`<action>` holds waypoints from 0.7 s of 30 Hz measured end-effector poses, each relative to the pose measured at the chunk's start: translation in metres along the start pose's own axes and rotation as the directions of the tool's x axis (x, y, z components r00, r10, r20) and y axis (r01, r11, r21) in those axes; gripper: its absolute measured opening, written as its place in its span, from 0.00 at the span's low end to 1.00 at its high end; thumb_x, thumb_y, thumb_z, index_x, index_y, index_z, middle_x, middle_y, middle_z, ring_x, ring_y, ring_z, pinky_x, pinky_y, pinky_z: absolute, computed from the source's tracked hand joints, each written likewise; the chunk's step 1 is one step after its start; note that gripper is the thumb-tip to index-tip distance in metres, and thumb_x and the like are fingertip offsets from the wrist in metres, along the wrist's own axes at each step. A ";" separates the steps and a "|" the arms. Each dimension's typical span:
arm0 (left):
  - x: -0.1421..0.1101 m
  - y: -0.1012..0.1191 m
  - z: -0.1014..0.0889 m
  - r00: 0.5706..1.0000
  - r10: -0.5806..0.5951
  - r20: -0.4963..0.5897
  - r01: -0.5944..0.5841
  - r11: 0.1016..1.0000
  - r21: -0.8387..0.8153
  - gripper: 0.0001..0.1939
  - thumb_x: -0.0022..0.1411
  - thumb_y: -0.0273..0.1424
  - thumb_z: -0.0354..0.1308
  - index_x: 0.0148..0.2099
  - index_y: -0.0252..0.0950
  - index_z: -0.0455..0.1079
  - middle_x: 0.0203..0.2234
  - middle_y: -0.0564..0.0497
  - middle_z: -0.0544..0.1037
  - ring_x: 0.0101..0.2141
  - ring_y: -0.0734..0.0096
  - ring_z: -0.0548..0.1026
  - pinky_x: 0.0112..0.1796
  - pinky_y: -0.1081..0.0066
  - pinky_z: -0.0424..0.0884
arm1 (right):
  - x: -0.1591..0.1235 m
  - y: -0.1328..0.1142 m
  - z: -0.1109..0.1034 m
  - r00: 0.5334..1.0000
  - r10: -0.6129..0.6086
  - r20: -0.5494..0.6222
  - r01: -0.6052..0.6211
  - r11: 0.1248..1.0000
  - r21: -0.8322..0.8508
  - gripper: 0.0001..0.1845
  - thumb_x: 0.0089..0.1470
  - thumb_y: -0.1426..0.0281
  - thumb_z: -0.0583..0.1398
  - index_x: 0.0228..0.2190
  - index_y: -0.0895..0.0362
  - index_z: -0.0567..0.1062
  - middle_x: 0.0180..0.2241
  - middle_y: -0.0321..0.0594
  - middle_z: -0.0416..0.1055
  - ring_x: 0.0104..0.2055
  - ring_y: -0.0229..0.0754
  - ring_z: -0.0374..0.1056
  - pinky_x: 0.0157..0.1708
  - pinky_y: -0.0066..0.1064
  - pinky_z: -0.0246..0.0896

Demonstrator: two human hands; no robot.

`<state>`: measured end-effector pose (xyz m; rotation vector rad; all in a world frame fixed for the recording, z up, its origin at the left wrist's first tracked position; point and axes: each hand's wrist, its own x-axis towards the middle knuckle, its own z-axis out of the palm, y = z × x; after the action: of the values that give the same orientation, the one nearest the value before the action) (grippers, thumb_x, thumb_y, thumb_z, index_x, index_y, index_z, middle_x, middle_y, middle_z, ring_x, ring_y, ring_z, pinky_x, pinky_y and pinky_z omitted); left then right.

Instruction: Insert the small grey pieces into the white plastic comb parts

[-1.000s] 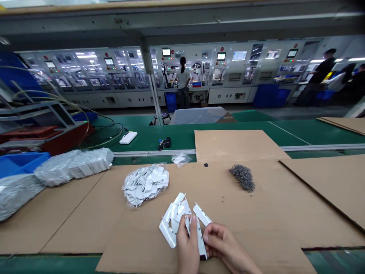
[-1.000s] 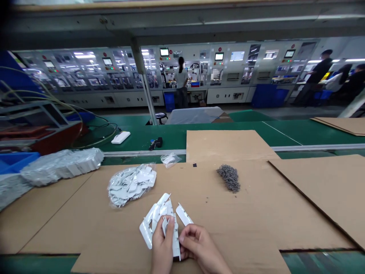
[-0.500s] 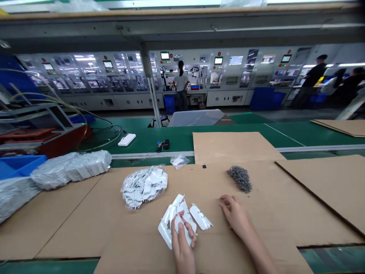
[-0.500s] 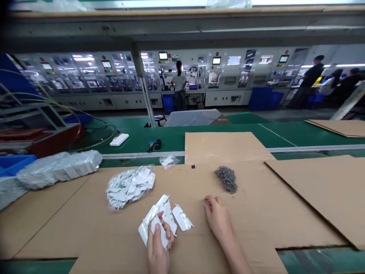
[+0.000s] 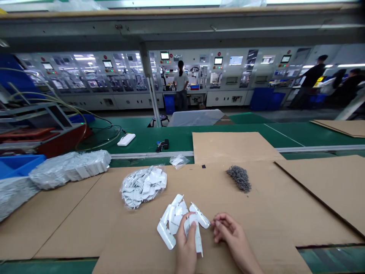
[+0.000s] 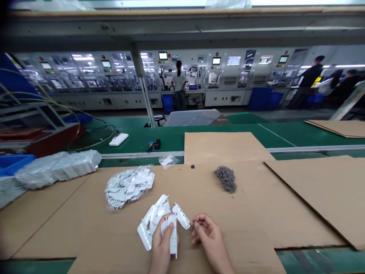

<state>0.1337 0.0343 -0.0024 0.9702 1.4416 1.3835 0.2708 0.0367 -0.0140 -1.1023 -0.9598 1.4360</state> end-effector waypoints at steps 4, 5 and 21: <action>-0.001 0.004 -0.003 0.996 0.056 0.067 -0.061 0.995 0.077 0.14 0.54 0.37 0.50 0.40 0.34 0.65 0.37 0.46 0.71 0.41 0.61 0.66 0.43 0.66 0.60 | -0.007 0.010 0.017 0.995 0.027 0.094 -0.046 0.978 0.205 0.09 0.49 0.65 0.56 0.31 0.58 0.67 0.28 0.39 0.68 0.22 0.33 0.60 0.23 0.27 0.59; -0.002 0.006 -0.002 0.996 0.040 0.074 -0.046 0.996 0.078 0.14 0.55 0.37 0.50 0.41 0.34 0.64 0.36 0.46 0.71 0.40 0.61 0.66 0.43 0.66 0.60 | -0.007 0.013 0.019 0.993 0.026 0.114 -0.052 0.971 0.233 0.09 0.50 0.65 0.56 0.31 0.58 0.67 0.28 0.39 0.68 0.22 0.33 0.60 0.24 0.27 0.58; -0.001 -0.003 -0.002 0.992 0.028 0.121 -0.037 0.997 0.074 0.17 0.57 0.38 0.49 0.45 0.34 0.61 0.40 0.46 0.69 0.43 0.62 0.65 0.44 0.68 0.58 | -0.014 0.000 0.026 0.998 0.013 0.058 -0.036 0.908 0.417 0.11 0.46 0.62 0.59 0.28 0.56 0.65 0.25 0.40 0.71 0.23 0.37 0.62 0.24 0.29 0.56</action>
<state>0.1317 0.0328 -0.0054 1.1111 1.4023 1.2786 0.2463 0.0224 -0.0056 -0.7613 -0.6311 1.6062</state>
